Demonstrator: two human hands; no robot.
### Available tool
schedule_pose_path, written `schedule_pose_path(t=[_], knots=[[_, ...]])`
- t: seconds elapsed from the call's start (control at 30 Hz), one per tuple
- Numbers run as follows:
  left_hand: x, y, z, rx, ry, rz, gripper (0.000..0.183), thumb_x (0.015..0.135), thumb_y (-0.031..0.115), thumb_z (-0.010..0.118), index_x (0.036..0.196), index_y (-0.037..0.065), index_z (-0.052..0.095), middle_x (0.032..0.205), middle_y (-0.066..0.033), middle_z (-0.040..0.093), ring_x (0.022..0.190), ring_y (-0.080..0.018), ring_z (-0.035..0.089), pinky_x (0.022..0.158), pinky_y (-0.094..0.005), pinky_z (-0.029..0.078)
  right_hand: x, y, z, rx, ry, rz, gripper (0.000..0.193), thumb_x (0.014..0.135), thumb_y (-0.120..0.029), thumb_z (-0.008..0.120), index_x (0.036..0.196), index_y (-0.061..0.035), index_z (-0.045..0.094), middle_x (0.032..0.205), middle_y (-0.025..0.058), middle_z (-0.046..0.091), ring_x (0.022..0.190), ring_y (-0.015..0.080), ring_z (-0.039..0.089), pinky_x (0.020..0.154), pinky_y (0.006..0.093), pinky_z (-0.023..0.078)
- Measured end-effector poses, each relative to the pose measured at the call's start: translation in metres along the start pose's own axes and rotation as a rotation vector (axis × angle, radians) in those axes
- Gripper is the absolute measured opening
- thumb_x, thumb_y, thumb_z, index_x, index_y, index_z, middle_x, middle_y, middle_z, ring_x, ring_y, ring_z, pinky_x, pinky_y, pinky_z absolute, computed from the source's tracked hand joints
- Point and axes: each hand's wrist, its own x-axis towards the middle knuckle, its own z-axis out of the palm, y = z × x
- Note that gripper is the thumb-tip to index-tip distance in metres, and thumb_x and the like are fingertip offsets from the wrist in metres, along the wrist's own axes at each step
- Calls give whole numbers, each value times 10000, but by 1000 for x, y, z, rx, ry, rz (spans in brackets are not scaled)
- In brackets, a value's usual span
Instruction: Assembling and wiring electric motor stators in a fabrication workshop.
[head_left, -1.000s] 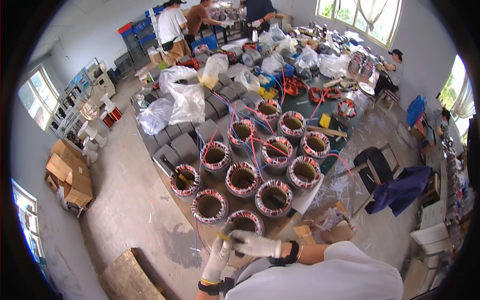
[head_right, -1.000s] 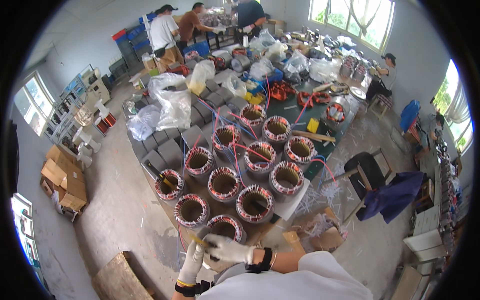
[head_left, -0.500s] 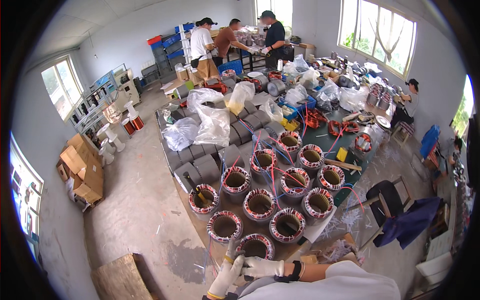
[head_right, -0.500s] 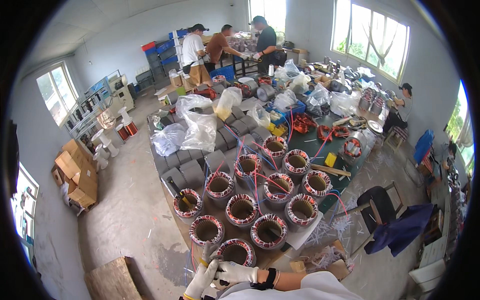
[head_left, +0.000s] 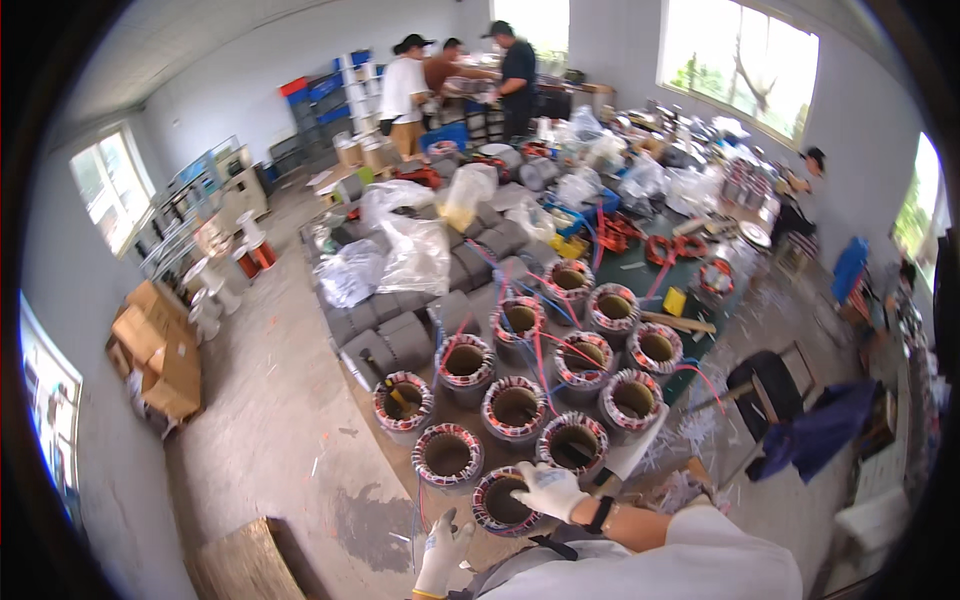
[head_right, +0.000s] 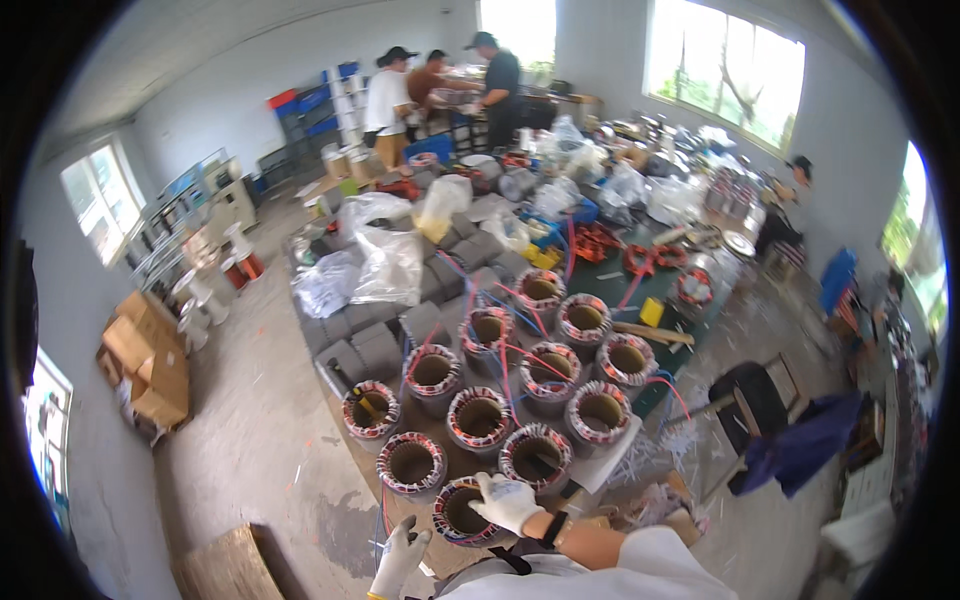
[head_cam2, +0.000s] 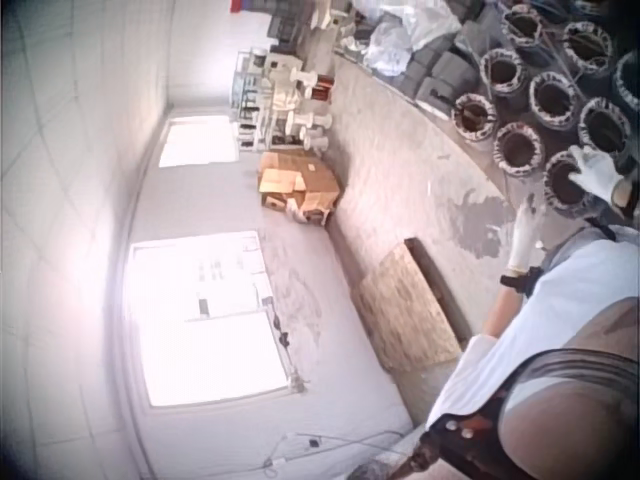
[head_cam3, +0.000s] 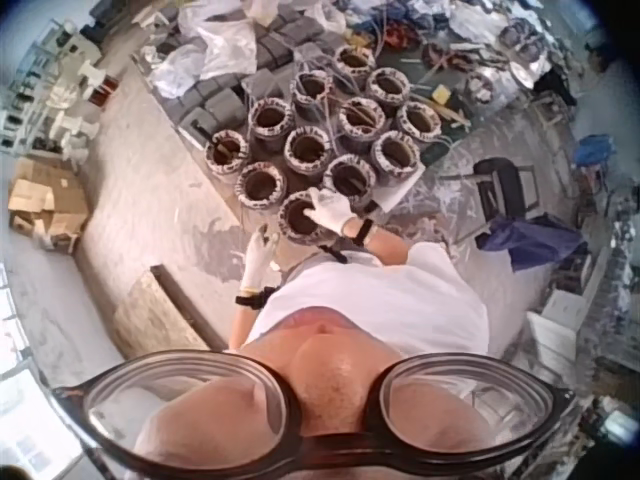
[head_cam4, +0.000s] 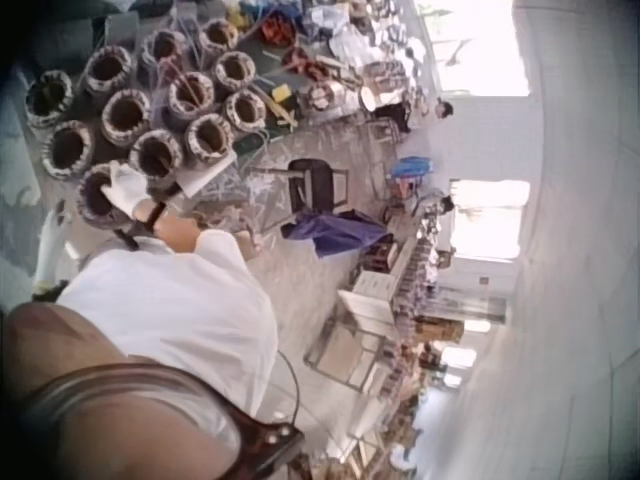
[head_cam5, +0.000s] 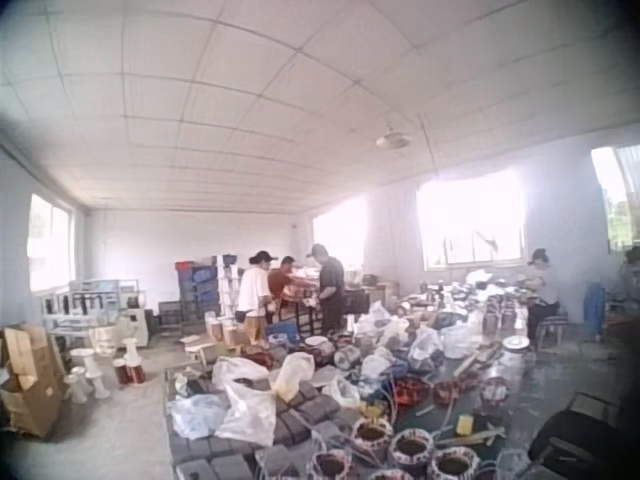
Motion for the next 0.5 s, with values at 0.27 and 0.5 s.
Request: schedule_pose_path(t=[0.27, 0.5], knots=[[42, 7, 40, -8, -11, -159, 788, 814, 421, 684, 1346, -95, 417, 1256, -280, 543, 1125, -363, 554, 905, -391, 447, 27, 6, 40, -324, 52, 19, 438, 837, -370, 644, 1132, -73, 514, 913, 60, 646, 807, 215, 669, 590, 381, 504], [74, -50, 57, -400, -157, -36, 556, 792, 70, 580, 1322, -54, 468, 1166, -156, 602, 985, -257, 607, 845, -365, 511, 28, 7, 60, -237, 75, 119, 200, 871, -139, 516, 1038, -66, 599, 816, 73, 682, 704, 255, 685, 562, 412, 486]])
